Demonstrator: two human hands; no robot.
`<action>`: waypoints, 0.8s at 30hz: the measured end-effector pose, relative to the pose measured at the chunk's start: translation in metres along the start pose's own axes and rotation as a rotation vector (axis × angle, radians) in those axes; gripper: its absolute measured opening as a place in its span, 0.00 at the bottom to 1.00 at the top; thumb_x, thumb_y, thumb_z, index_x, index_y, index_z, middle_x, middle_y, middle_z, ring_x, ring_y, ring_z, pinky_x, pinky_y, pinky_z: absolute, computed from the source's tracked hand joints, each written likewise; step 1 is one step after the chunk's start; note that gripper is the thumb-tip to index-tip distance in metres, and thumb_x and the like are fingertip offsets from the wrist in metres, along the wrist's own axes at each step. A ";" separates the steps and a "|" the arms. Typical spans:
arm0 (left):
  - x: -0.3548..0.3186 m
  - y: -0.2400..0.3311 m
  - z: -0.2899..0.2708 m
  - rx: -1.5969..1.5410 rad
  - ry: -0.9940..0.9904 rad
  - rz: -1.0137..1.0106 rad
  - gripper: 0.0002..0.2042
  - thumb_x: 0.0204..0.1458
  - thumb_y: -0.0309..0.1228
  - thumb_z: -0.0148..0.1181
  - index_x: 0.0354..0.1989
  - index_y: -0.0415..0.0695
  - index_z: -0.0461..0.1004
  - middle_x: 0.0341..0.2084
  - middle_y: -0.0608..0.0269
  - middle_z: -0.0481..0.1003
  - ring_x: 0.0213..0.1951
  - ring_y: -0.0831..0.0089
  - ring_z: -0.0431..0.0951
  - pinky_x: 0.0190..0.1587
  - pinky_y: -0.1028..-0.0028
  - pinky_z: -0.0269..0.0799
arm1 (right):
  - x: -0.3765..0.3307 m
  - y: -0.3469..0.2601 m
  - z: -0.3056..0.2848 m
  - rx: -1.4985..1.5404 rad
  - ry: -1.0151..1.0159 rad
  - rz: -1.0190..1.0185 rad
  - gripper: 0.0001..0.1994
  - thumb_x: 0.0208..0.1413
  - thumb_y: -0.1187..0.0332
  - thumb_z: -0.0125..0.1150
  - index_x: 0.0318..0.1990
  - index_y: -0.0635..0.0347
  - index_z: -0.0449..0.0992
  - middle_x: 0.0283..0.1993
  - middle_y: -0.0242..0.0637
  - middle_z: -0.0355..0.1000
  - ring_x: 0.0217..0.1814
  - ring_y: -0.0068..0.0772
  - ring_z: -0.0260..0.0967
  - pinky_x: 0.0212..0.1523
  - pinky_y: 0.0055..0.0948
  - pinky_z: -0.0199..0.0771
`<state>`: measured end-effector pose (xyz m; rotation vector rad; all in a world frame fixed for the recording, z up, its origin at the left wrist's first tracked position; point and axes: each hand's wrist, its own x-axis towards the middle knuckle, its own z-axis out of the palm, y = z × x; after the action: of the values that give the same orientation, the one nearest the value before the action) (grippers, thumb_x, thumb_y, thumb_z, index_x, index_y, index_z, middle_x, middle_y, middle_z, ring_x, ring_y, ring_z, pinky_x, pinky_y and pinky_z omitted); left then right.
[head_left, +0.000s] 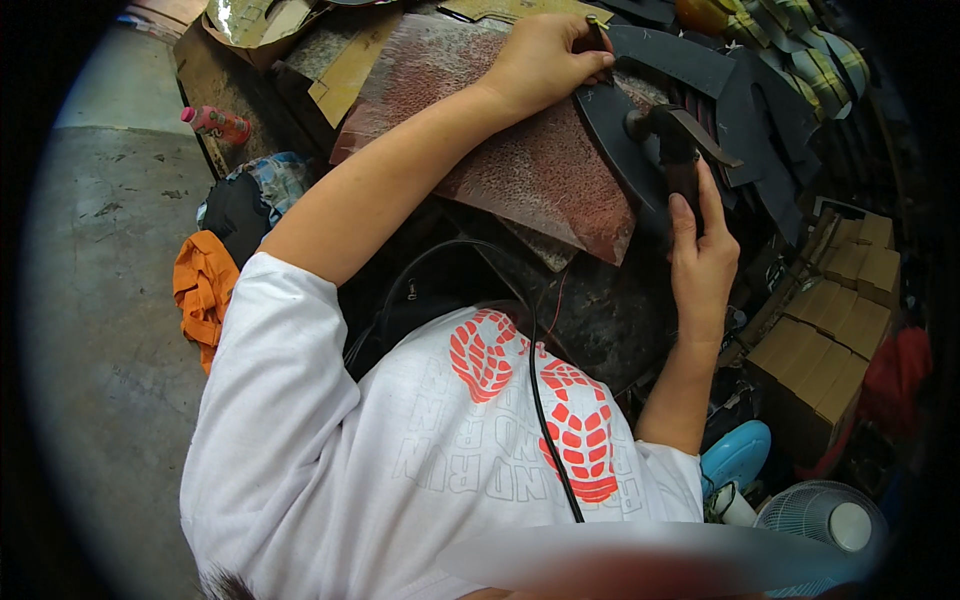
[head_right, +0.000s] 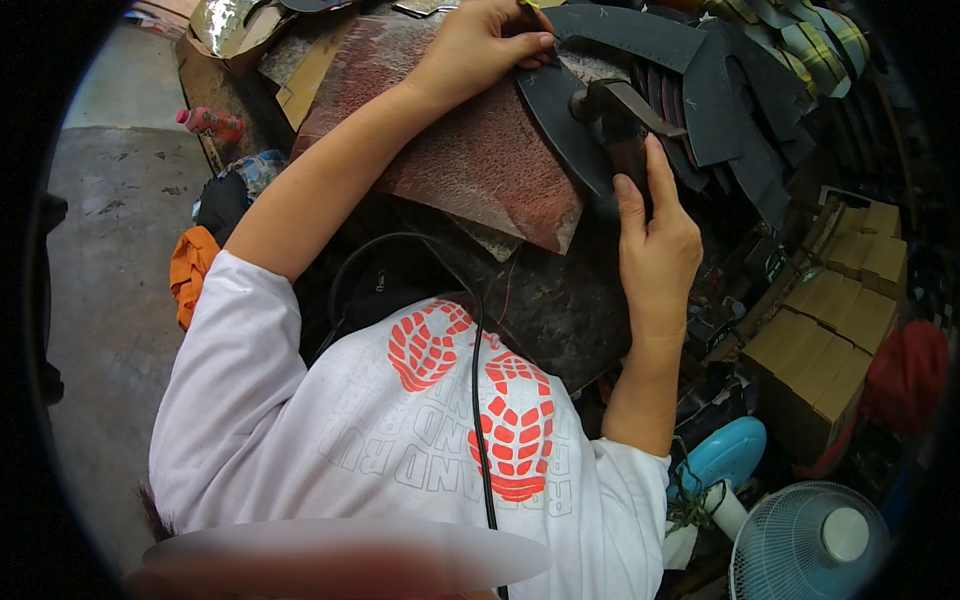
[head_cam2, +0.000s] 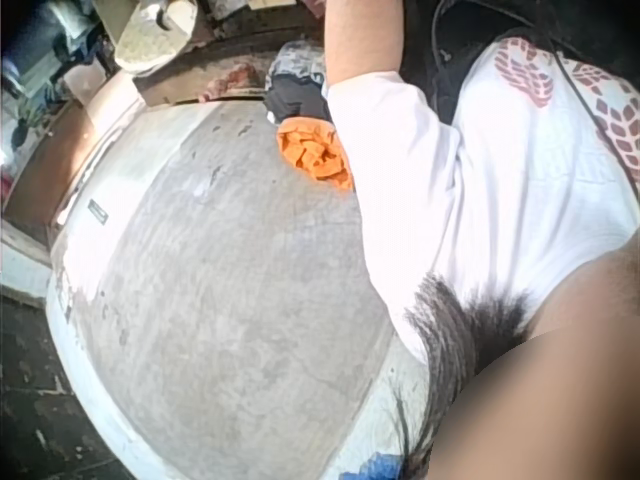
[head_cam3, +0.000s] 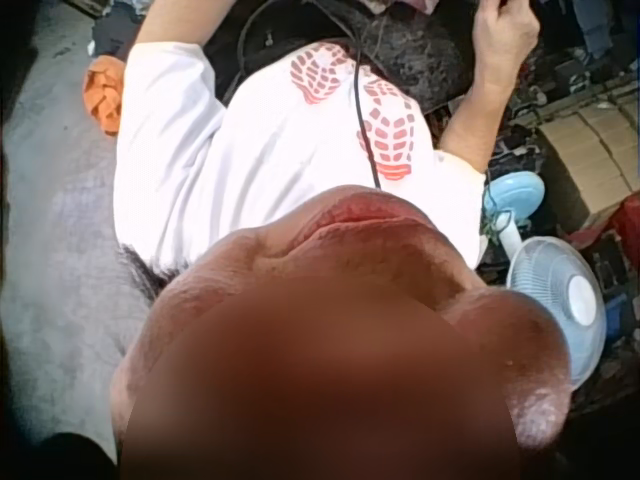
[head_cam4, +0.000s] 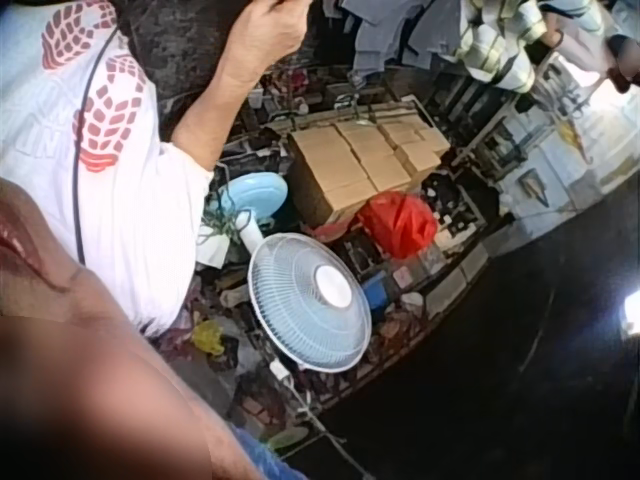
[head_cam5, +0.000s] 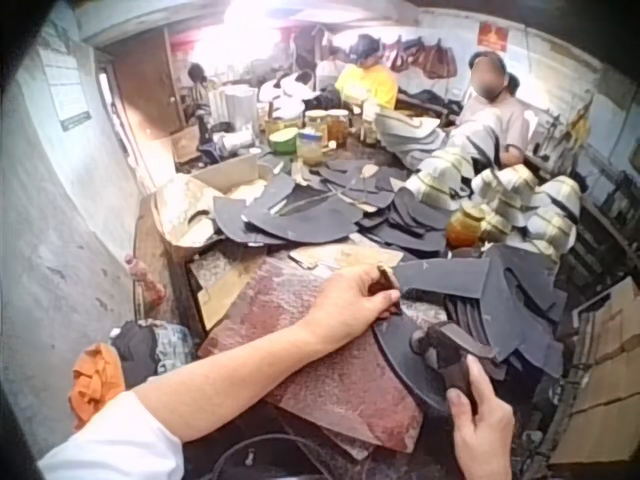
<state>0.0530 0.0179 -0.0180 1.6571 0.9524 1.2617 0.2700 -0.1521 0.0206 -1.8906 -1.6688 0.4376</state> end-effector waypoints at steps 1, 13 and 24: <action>0.000 0.000 0.001 0.074 -0.009 0.029 0.08 0.56 0.29 0.67 0.40 0.38 0.82 0.26 0.58 0.82 0.32 0.73 0.84 0.38 0.73 0.78 | 0.001 -0.005 -0.008 0.013 0.001 -0.006 0.24 0.68 0.57 0.60 0.68 0.50 0.70 0.52 0.51 0.79 0.46 0.47 0.82 0.43 0.38 0.78; -0.001 0.006 0.021 0.551 0.039 0.557 0.07 0.51 0.28 0.63 0.38 0.42 0.78 0.31 0.50 0.80 0.38 0.49 0.81 0.41 0.58 0.77 | 0.022 -0.037 -0.044 0.086 0.195 -0.377 0.20 0.69 0.51 0.55 0.55 0.57 0.71 0.40 0.45 0.76 0.34 0.37 0.76 0.35 0.30 0.75; 0.004 -0.009 0.006 -0.160 0.025 -0.174 0.05 0.59 0.26 0.61 0.39 0.37 0.79 0.27 0.60 0.81 0.28 0.76 0.82 0.33 0.75 0.77 | 0.001 -0.011 -0.004 -0.157 0.068 -0.054 0.25 0.68 0.52 0.58 0.70 0.43 0.68 0.45 0.51 0.81 0.44 0.54 0.81 0.42 0.43 0.78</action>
<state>0.0593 0.0239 -0.0261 1.4069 0.9627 1.2108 0.2635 -0.1514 0.0303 -1.9437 -1.7483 0.2230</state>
